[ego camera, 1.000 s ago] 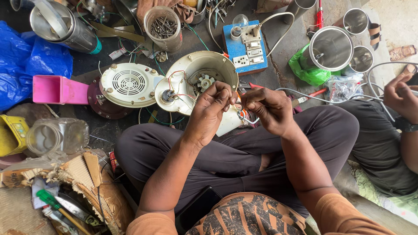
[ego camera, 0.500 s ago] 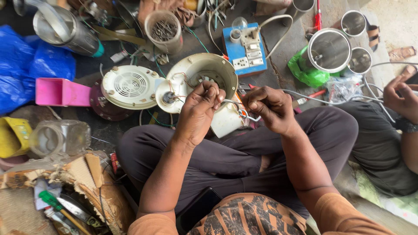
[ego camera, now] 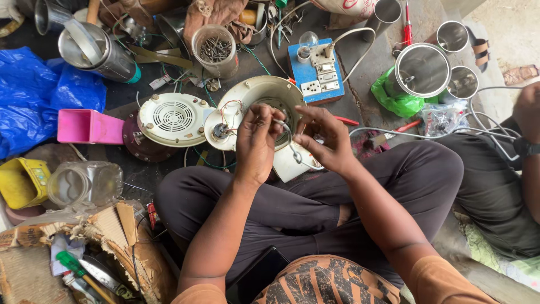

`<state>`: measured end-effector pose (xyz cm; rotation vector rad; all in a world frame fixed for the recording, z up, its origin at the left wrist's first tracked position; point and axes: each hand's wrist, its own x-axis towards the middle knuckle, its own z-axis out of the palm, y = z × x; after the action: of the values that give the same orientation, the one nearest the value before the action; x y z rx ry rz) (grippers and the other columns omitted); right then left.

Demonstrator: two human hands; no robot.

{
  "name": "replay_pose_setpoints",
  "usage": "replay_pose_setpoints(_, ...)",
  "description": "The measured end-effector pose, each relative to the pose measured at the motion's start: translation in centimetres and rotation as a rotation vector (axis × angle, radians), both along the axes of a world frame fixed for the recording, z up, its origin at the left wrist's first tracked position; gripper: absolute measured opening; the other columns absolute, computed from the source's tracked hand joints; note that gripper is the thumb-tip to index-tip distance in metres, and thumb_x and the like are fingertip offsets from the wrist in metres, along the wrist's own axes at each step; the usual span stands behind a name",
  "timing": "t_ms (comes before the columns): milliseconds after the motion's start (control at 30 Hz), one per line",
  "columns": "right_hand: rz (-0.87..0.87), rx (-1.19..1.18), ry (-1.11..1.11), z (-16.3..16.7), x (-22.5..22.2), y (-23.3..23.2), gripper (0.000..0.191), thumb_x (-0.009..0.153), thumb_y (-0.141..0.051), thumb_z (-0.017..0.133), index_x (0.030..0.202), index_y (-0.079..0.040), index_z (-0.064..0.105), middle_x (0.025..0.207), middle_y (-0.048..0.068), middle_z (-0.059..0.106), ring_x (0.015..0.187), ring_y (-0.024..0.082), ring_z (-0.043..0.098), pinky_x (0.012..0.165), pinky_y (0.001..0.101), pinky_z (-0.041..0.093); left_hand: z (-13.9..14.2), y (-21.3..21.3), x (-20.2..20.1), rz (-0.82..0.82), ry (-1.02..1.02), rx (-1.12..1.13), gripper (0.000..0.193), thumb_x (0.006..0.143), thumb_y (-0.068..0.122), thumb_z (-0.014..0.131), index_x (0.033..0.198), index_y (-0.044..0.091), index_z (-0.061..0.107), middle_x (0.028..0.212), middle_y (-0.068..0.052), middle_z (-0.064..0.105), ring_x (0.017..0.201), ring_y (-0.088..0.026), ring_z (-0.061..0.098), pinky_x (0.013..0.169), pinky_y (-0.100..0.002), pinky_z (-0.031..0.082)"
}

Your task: The person sits cross-legged on the floor and works on a disassembled electrical appliance. They handle a white power cord, use pliers to strip the wire insulation, and manipulate the internal wiring of the device.

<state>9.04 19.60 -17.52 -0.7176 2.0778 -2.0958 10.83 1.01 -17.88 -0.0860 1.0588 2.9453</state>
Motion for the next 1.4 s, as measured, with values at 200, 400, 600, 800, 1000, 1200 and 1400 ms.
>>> replay_pose_setpoints(200,-0.205,0.107,0.319,-0.3,0.0,-1.4,0.023,0.097,-0.003,0.079,0.118,-0.004,0.068,0.096,0.004,0.062,0.081,0.010,0.054,0.070,0.0220,0.043,-0.8,1.8,0.0,-0.003,-0.004,-0.089,0.015,0.107,0.024,0.064,0.109,0.009,0.063,0.108,0.000,0.065,0.089,-0.006,0.054,0.087,-0.024,0.048)
replay_pose_setpoints(400,-0.111,-0.249,-0.171,-1.6,0.4,-1.7,0.012,0.106,-0.011,0.065,0.107,-0.001,0.059,0.090,0.001,0.061,0.062,0.003,0.049,0.053,0.0205,0.038,-1.9,2.6,0.2,-0.015,0.007,-0.270,0.031,0.104,0.028,0.062,0.124,0.005,0.065,0.110,-0.001,0.070,0.098,-0.006,0.061,0.092,-0.023,0.050)
replay_pose_setpoints(600,-0.100,-0.365,-0.267,-2.3,0.2,-1.3,0.011,0.108,-0.013,0.059,0.105,-0.002,0.056,0.096,0.007,0.067,0.062,0.004,0.050,0.051,0.0208,0.037,-3.2,4.8,1.2,0.071,-0.029,-0.315,0.040,0.111,0.034,0.059,0.123,-0.001,0.074,0.101,0.000,0.067,0.095,-0.007,0.058,0.089,-0.025,0.049)
replay_pose_setpoints(800,0.053,-0.271,-0.362,-1.5,0.8,-1.8,0.008,0.108,-0.010,0.059,0.104,-0.003,0.058,0.087,0.005,0.063,0.058,0.004,0.045,0.049,0.0221,0.034,-3.4,3.4,1.0,0.121,-0.189,-0.118,0.034,0.109,0.033,0.057,0.099,0.004,0.072,0.089,-0.002,0.068,0.081,-0.009,0.058,0.076,-0.027,0.048)
replay_pose_setpoints(1000,0.016,0.194,0.340,1.1,0.9,-1.7,0.004,0.103,-0.001,0.063,0.104,0.000,0.058,0.089,0.011,0.065,0.072,0.021,0.063,0.064,0.0341,0.050,-1.6,1.7,0.6,-0.044,-0.269,-0.063,0.031,0.108,0.030,0.055,0.088,0.010,0.067,0.085,0.000,0.064,0.087,-0.013,0.061,0.085,-0.031,0.048)
replay_pose_setpoints(1200,-0.014,0.321,0.505,2.5,0.5,-1.2,0.017,0.086,0.009,0.067,0.097,-0.002,0.061,0.081,0.011,0.061,0.063,0.027,0.059,0.057,0.0389,0.044,-0.2,0.8,0.5,-0.150,-0.249,-0.032,0.033,0.108,0.030,0.056,0.082,0.010,0.059,0.088,-0.002,0.061,0.086,-0.013,0.050,0.082,-0.029,0.039)
replay_pose_setpoints(1400,0.000,0.308,0.610,2.3,0.3,-0.6,0.022,0.080,0.008,0.070,0.098,-0.004,0.062,0.080,0.007,0.060,0.063,0.026,0.059,0.057,0.0389,0.044,0.6,0.5,0.6,-0.204,-0.255,0.116,0.032,0.106,0.021,0.056,0.078,0.009,0.050,0.078,-0.002,0.046,0.082,-0.016,0.046,0.079,-0.032,0.039)
